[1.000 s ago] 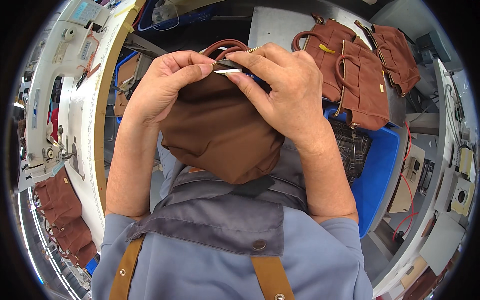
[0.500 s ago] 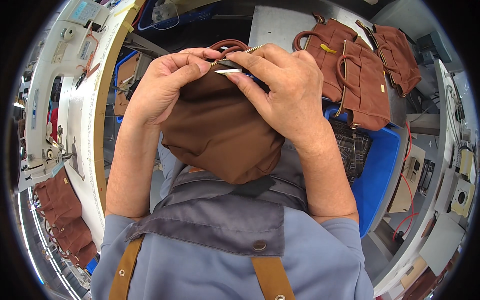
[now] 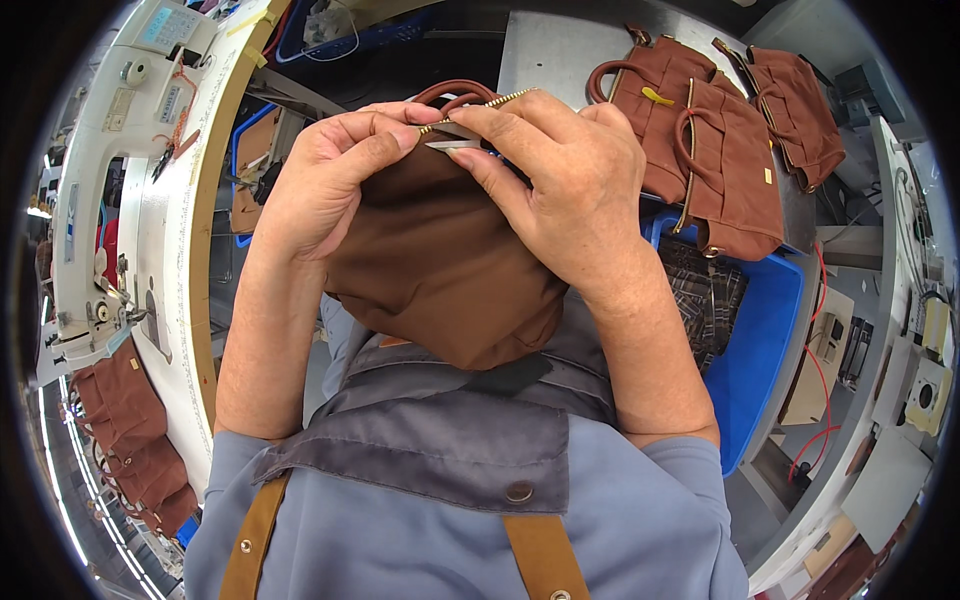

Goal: Trimming excess threads and inspecting the zipper of a brown leather bag using thread snips in a workshop.

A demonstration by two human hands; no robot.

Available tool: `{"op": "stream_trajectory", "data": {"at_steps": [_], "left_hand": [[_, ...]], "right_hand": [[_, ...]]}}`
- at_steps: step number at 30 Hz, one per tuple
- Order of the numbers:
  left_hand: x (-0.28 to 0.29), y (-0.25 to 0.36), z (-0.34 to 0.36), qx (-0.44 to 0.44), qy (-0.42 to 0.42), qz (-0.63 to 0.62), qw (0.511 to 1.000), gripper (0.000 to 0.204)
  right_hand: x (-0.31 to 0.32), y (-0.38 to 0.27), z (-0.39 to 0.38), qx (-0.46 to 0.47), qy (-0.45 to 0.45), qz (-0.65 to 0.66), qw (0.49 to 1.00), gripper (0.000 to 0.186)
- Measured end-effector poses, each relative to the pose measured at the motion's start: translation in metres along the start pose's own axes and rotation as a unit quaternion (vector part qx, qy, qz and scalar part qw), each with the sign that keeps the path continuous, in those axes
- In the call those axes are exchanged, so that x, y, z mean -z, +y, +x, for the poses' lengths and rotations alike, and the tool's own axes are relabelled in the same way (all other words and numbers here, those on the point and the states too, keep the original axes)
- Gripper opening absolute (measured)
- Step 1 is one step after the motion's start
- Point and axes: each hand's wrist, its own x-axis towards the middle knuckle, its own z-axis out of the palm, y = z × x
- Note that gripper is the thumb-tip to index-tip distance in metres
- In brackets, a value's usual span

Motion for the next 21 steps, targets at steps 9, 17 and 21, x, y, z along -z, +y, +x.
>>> {"op": "stream_trajectory", "data": {"at_steps": [9, 17, 21], "left_hand": [[-0.002, -0.006, -0.005, 0.018, 0.007, -0.048, 0.999, 0.012], [-0.005, -0.004, -0.006, 0.0, 0.015, -0.047, 0.999, 0.012], [-0.005, -0.004, -0.006, 0.01, 0.007, -0.048, 0.999, 0.012]], "right_hand": [[-0.008, -0.005, -0.006, -0.016, -0.005, 0.006, 1.0, 0.015], [-0.006, 0.006, -0.008, -0.055, 0.012, 0.079, 0.995, 0.021], [-0.003, 0.005, -0.007, -0.044, 0.008, 0.076, 0.996, 0.025]]}}
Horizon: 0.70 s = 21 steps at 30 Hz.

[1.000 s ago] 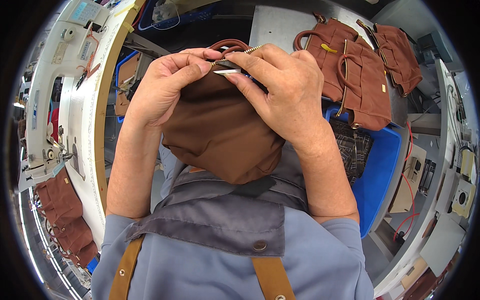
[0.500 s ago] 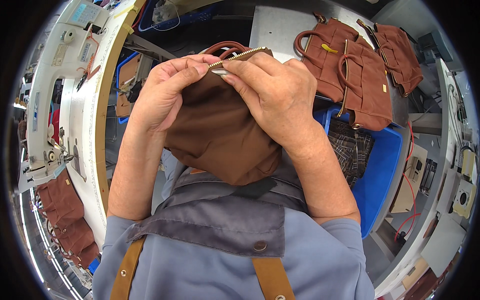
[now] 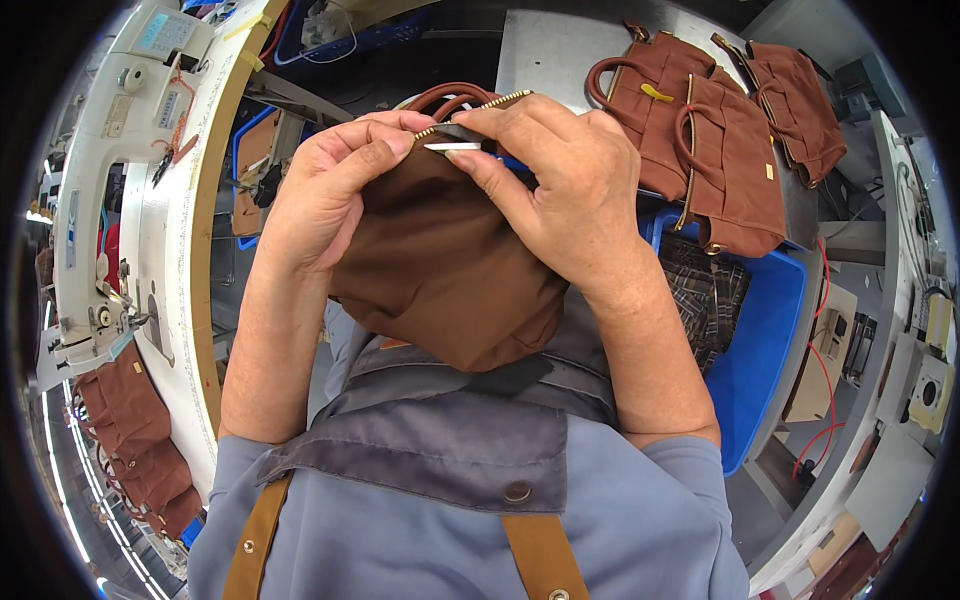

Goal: Trimming excess threads and inspecting the zipper of a brown leather bag using thread snips in a workshop.

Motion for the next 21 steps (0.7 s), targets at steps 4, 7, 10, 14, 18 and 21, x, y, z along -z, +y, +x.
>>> {"op": "stream_trajectory", "data": {"at_steps": [4, 7, 10, 14, 18, 21], "left_hand": [[-0.0004, 0.0005, 0.0, 0.002, -0.004, -0.001, 1.0, 0.012], [0.0026, -0.0045, -0.0001, -0.028, -0.015, 0.007, 0.999, 0.012], [0.0017, -0.0039, -0.0004, -0.024, -0.008, 0.001, 1.0, 0.012], [-0.0009, -0.0027, -0.0019, -0.023, 0.003, 0.0, 1.0, 0.012], [-0.0037, -0.0002, -0.0032, -0.029, 0.011, 0.02, 0.999, 0.012], [-0.005, -0.0015, -0.0043, -0.027, 0.015, 0.018, 0.999, 0.012]], "right_hand": [[0.0022, -0.0053, 0.0011, 0.009, -0.02, -0.024, 0.999, 0.024], [0.0039, -0.0063, 0.0014, 0.008, -0.023, -0.027, 0.999, 0.024], [0.0047, -0.0057, 0.0016, 0.012, -0.025, -0.033, 0.999, 0.024], [0.0051, -0.0055, 0.0021, 0.018, -0.03, -0.042, 0.998, 0.024], [0.0022, -0.0081, 0.0011, 0.015, -0.011, -0.045, 0.999, 0.023], [0.0005, -0.0085, 0.0006, 0.017, -0.011, -0.061, 0.998, 0.023]]}}
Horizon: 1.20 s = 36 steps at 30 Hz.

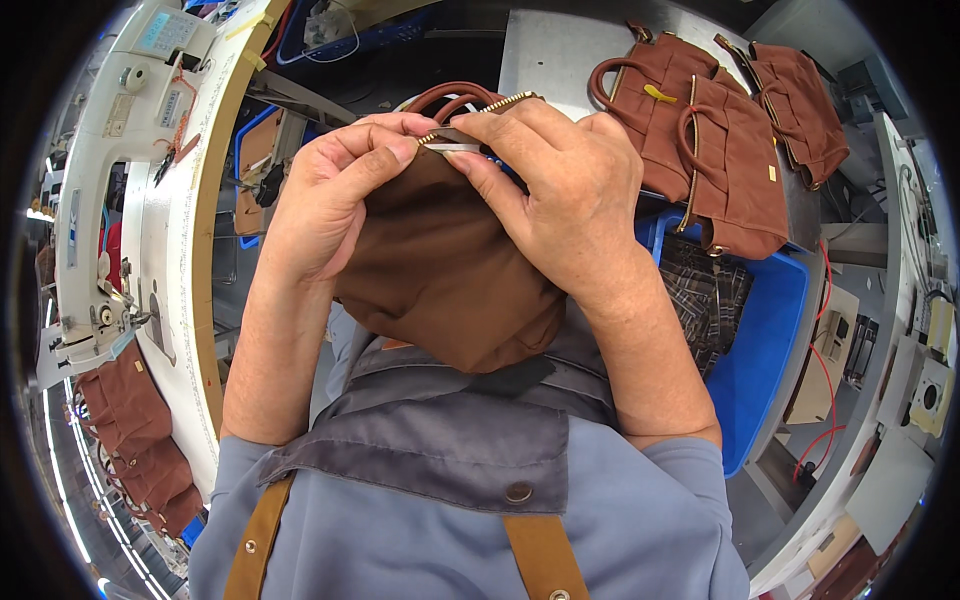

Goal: Trimming excess threads and inspecting the zipper of a brown leather bag using thread snips in a workshop.

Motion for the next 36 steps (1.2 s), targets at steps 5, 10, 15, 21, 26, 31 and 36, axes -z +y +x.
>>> {"op": "stream_trajectory", "data": {"at_steps": [5, 10, 15, 21, 26, 31, 36], "left_hand": [[-0.001, -0.003, 0.001, -0.01, 0.005, -0.026, 1.0, 0.012], [0.004, -0.004, 0.003, 0.014, -0.012, -0.016, 1.0, 0.014], [0.001, 0.0, 0.006, 0.032, -0.01, 0.003, 0.999, 0.016], [0.001, -0.002, 0.009, 0.024, -0.022, 0.052, 0.998, 0.015], [0.003, -0.001, 0.009, 0.036, -0.039, 0.021, 0.998, 0.018], [0.004, -0.001, 0.01, 0.042, -0.035, 0.018, 0.998, 0.02], [0.004, -0.002, 0.009, 0.043, -0.03, 0.009, 0.999, 0.021]], "right_hand": [[0.0, 0.003, 0.001, 0.0, 0.003, 0.056, 0.998, 0.023], [-0.003, 0.017, -0.005, -0.027, 0.027, 0.054, 0.998, 0.022], [0.001, 0.014, -0.006, -0.05, 0.009, 0.047, 0.998, 0.022], [0.0, 0.014, -0.006, -0.029, 0.024, 0.031, 0.999, 0.02], [0.005, 0.011, -0.005, -0.029, -0.002, 0.007, 1.0, 0.022], [0.003, 0.013, -0.005, -0.02, 0.008, 0.005, 1.0, 0.023], [0.004, 0.012, -0.005, -0.013, 0.001, 0.004, 1.0, 0.024]]}}
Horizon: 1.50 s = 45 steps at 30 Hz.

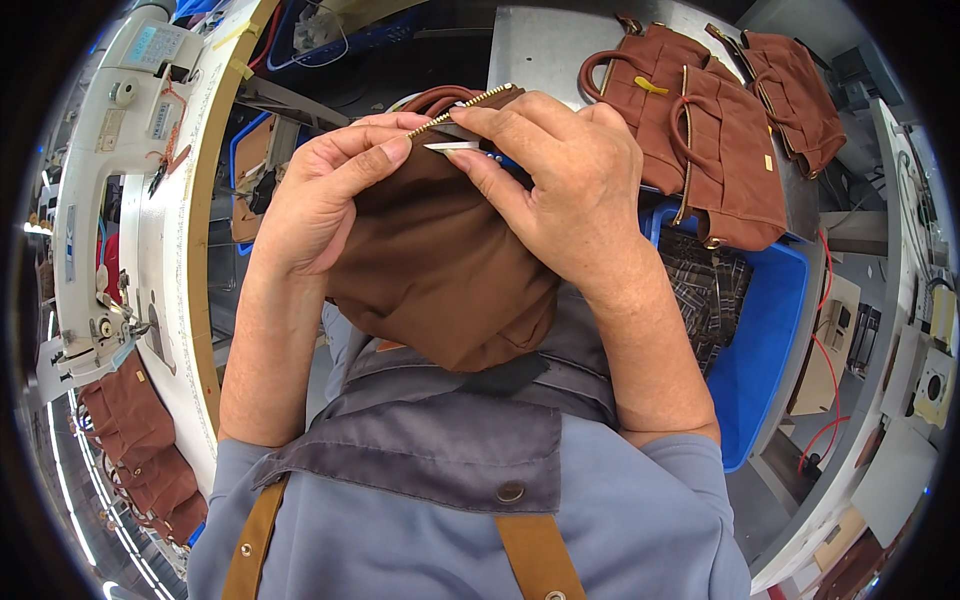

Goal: Trimming excess threads and inspecting the zipper of a brown leather bag using thread snips in a workshop.

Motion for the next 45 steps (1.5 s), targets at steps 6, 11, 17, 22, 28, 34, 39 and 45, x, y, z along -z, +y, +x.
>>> {"op": "stream_trajectory", "data": {"at_steps": [6, 11, 17, 22, 28, 34, 39, 45], "left_hand": [[0.001, 0.001, -0.003, -0.009, -0.005, 0.0, 1.0, 0.02], [-0.001, 0.002, -0.004, -0.004, 0.002, -0.002, 1.0, 0.02], [-0.004, 0.001, -0.005, -0.007, 0.005, -0.012, 1.0, 0.018], [-0.003, 0.0, -0.005, -0.011, 0.007, -0.009, 1.0, 0.016], [-0.004, -0.003, -0.007, -0.024, 0.006, -0.005, 1.0, 0.018], [-0.002, -0.004, -0.005, -0.011, -0.003, -0.007, 1.0, 0.02], [-0.004, 0.0, -0.004, 0.007, 0.003, -0.005, 1.0, 0.022], [-0.008, -0.002, -0.002, 0.025, 0.02, 0.008, 0.999, 0.024]], "right_hand": [[-0.001, 0.0, -0.001, -0.009, -0.002, 0.004, 1.0, 0.024], [-0.001, 0.002, -0.001, -0.007, -0.006, 0.029, 1.0, 0.025], [-0.001, 0.002, -0.001, -0.003, -0.002, 0.019, 1.0, 0.025], [-0.007, 0.0, -0.003, -0.004, 0.015, 0.015, 1.0, 0.021], [-0.005, -0.006, -0.003, -0.02, -0.016, 0.006, 1.0, 0.016], [-0.006, 0.006, -0.004, -0.019, 0.018, 0.058, 0.998, 0.017], [-0.007, 0.009, -0.009, -0.042, 0.03, 0.068, 0.996, 0.022], [-0.005, 0.007, -0.007, -0.025, 0.028, 0.031, 0.999, 0.023]]}}
